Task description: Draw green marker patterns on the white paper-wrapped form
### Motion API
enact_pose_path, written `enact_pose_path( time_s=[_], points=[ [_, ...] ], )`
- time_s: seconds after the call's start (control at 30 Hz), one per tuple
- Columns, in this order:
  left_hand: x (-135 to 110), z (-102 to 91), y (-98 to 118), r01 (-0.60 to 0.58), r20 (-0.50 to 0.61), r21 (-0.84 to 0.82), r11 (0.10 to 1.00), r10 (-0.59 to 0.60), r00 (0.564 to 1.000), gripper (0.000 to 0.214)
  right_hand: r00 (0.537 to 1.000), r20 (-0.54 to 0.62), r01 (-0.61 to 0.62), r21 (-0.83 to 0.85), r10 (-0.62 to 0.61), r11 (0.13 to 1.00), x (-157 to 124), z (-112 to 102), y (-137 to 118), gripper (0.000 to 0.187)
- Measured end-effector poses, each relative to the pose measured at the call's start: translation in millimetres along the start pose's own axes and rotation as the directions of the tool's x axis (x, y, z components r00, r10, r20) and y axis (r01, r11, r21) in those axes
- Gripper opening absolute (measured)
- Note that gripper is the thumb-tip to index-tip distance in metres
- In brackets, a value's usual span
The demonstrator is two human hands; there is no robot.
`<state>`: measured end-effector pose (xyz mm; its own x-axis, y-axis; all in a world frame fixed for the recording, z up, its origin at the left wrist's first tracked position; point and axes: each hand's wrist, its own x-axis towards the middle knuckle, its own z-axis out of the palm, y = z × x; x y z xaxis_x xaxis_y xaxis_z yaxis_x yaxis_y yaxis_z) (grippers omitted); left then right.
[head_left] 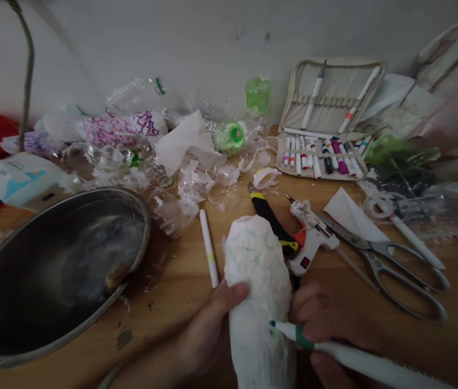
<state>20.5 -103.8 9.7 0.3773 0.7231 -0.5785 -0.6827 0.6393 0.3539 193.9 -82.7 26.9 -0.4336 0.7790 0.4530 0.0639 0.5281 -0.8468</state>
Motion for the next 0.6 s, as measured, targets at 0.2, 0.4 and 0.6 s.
enact_pose_path(
  time_s=[0.2,0.4,0.6],
  points=[
    [0,-5.6,-7,-0.089,-0.039,0.016,0.996,0.089,0.995,0.083,0.997,0.066,0.059,-0.120,-0.051,0.991,1,0,0,0.010],
    [-1,-1.0,-2,-0.059,-0.117,0.053,0.997,0.065,0.991,0.095,0.997,0.006,0.081,-0.143,-0.081,0.986,6,5,1,0.017],
    [-3,4.7,1,-0.054,-0.152,0.074,0.996,0.065,0.986,0.092,0.998,-0.033,0.053,-0.076,-0.055,0.996,9,1,-4,0.023]
  ],
)
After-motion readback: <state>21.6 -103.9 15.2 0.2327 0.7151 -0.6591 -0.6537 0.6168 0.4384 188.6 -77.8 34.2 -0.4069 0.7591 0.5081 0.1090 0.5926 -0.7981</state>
